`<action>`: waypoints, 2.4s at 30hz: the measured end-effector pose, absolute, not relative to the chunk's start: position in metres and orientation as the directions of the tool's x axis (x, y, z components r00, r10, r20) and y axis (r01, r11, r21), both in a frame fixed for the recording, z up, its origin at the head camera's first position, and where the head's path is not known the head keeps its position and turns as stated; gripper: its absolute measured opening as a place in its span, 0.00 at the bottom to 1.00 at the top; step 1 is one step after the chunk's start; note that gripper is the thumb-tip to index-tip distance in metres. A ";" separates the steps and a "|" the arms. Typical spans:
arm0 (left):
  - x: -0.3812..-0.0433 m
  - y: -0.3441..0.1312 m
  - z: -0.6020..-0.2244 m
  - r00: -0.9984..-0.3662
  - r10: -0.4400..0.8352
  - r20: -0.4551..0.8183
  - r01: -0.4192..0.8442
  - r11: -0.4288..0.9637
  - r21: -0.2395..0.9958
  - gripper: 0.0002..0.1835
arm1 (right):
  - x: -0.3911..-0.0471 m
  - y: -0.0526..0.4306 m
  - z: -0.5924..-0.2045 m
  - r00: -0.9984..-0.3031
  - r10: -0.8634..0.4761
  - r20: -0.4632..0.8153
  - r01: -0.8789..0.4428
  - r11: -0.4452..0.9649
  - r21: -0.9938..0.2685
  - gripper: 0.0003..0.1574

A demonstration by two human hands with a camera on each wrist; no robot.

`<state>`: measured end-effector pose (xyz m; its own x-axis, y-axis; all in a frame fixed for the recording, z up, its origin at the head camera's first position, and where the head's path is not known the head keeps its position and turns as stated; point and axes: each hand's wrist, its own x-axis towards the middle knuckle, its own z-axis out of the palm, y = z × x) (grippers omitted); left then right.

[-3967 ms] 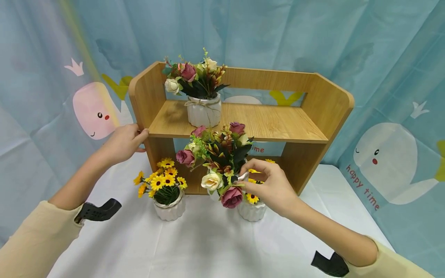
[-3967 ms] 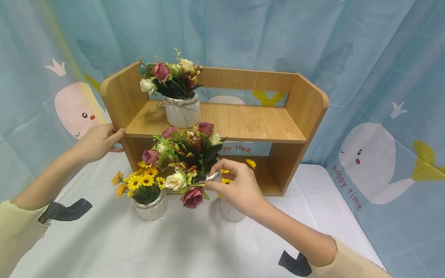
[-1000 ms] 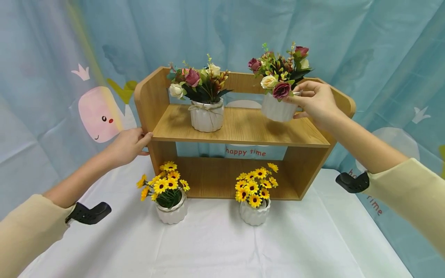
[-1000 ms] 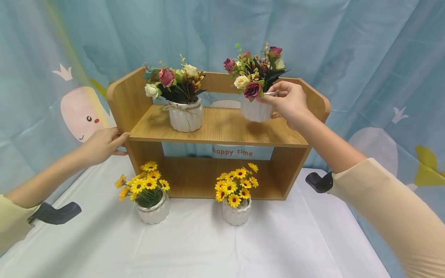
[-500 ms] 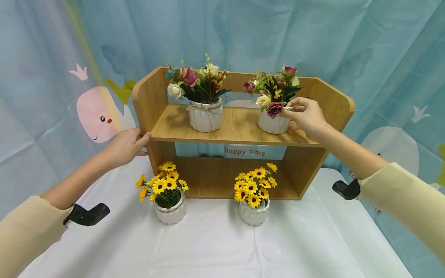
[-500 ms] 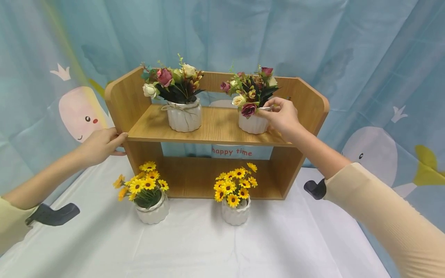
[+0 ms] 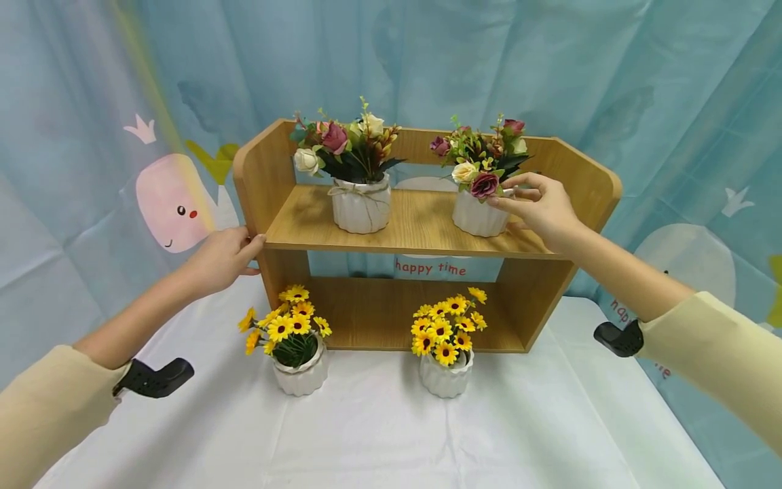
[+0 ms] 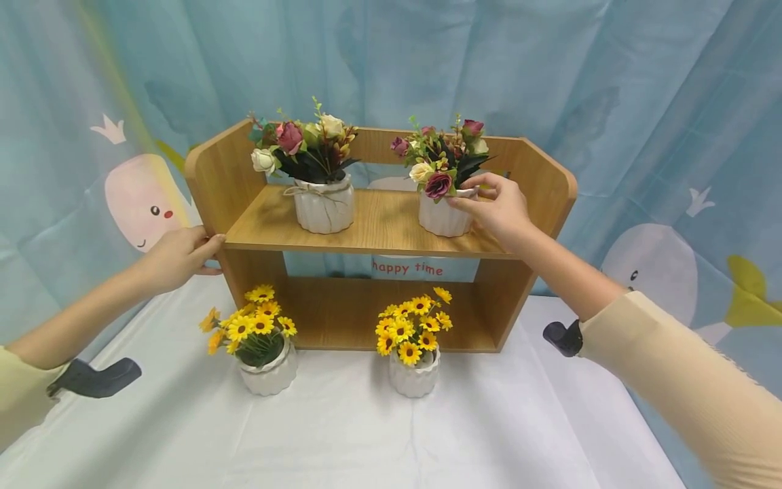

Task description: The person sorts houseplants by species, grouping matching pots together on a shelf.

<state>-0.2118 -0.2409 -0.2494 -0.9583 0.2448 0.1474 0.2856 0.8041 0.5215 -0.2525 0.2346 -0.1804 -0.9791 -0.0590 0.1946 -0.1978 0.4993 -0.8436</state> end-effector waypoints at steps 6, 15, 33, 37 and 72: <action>-0.212 -0.240 -0.248 -0.959 0.241 0.150 0.284 0.801 0.527 0.25 | -0.240 0.240 -0.174 -0.974 -0.070 0.215 -0.222 0.488 -0.844 0.34; -0.212 -0.241 -0.248 -0.962 0.230 0.149 0.274 0.816 0.510 0.25 | -0.216 0.236 -0.187 -0.921 0.032 0.389 -0.300 0.580 -0.758 0.36; -0.211 -0.239 -0.248 -0.963 0.222 0.153 0.269 0.822 0.502 0.25 | -0.194 0.231 -0.257 -0.772 -0.019 0.636 -0.530 0.571 -0.627 0.31; -0.211 -0.239 -0.248 -0.964 0.218 0.152 0.265 0.822 0.503 0.25 | -0.188 0.230 -0.268 -0.754 -0.016 0.656 -0.553 0.553 -0.623 0.30; -0.210 -0.239 -0.250 -0.959 0.219 0.177 0.280 0.820 0.500 0.25 | -0.163 0.232 -0.377 -0.844 -0.128 0.522 -0.500 0.542 -0.676 0.29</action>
<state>-0.2101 -0.2388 -0.2503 -0.9595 0.2194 0.1768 0.2795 0.8197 0.4999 -0.1626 0.2322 -0.3769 -0.8435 -0.1276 0.5217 -0.4999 0.5417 -0.6758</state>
